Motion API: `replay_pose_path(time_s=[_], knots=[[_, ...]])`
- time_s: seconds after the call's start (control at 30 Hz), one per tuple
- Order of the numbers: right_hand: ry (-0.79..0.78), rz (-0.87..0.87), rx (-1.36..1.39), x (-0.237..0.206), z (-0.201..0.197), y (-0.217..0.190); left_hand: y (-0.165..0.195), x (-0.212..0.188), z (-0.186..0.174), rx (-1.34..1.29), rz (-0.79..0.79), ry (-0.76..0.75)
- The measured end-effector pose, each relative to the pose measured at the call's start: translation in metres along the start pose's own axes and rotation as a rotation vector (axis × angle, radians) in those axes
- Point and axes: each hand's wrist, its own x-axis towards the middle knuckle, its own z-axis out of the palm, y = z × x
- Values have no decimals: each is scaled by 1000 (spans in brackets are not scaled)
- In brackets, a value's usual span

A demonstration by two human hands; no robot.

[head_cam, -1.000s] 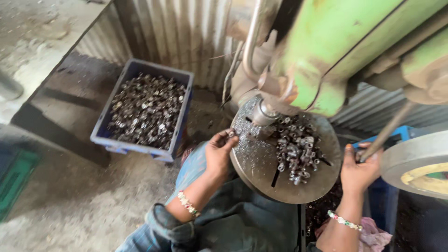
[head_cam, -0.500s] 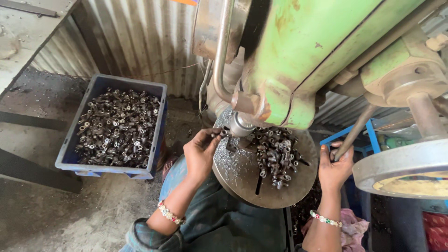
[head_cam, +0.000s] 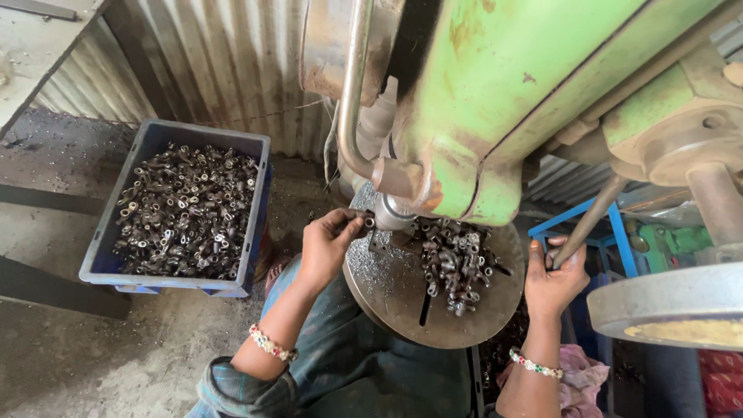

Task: The person sits at a bench drill press and drills small metal fittings one at a time, holding each part against the rotating bit while operating the machine lever. Drilled parts are placed on the machine table and accumulate in a nearby bin of finished pieces.

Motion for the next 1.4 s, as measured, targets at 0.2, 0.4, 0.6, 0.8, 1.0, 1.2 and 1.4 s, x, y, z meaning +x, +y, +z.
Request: replay_pose_path(time_s=[0.2,0.4,0.6,0.8,1.0,1.2,1.4], knots=[[10,102,81,23,25,3,-27,20,-10,-347,-67,-212],[55,-209,-55,116,93,22,-44,15,7,-322,80,-42],[-77,-84,-305,170,122,15,-48,19,7,-403,41,-31],[-35,173,23,77,70,14,-34,12,2,-306,129,85],[-141,295,169,3,-2,23,-18,3,-9,72,-29,373],[-228,318,39,4,-7,42,-11,7,13,172,-39,398],[-166,319,106,-1,-4,46,-11,16,3,241,-30,329]])
